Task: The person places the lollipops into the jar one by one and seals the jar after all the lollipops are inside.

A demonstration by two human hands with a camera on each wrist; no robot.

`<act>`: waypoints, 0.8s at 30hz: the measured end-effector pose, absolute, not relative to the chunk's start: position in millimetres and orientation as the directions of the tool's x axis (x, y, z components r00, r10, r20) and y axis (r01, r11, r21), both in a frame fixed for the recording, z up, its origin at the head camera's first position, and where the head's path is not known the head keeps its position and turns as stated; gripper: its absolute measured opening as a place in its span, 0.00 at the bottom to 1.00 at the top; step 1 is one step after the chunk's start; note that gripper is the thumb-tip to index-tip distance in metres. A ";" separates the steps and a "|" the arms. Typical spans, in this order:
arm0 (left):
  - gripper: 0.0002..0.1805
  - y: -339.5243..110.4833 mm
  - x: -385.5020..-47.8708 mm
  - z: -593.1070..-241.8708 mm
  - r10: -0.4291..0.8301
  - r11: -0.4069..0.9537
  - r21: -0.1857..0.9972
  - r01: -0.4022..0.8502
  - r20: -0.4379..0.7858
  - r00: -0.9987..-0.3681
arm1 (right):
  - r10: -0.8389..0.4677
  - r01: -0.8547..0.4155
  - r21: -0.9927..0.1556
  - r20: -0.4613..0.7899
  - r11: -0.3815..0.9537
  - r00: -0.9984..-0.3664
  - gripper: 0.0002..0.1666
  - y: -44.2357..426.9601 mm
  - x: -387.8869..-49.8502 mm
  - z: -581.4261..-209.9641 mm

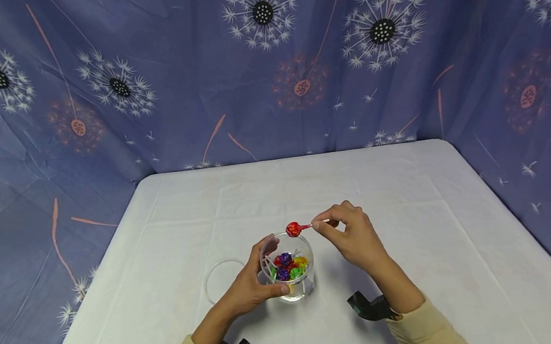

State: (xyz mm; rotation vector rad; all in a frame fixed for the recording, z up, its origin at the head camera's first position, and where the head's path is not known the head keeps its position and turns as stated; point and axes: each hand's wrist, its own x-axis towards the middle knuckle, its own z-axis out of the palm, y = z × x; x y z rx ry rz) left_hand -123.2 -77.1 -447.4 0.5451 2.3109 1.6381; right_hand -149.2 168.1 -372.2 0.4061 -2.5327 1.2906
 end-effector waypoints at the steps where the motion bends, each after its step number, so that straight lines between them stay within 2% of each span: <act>1: 0.53 -77.0 -122.9 -445.8 0.443 0.295 0.944 0.149 0.003 -0.897 | -0.134 -0.373 -0.736 0.365 0.565 -0.921 0.04 166.5 -148.4 -372.6; 8: 0.54 -76.5 -119.4 -430.9 0.460 0.282 0.950 0.136 -0.009 -0.888 | -0.201 -0.456 -0.687 0.421 0.566 -0.884 0.05 156.0 -145.0 -378.3; 17: 0.53 -77.8 -124.6 -450.0 0.457 0.267 0.949 0.169 0.030 -0.889 | -0.282 -0.570 -0.626 0.504 0.532 -0.816 0.07 144.1 -143.4 -382.2; 24: 0.53 -77.8 -122.9 -445.9 0.458 0.268 0.946 0.183 0.042 -0.888 | -0.327 -0.606 -0.591 0.517 0.532 -0.791 0.07 134.7 -142.4 -386.1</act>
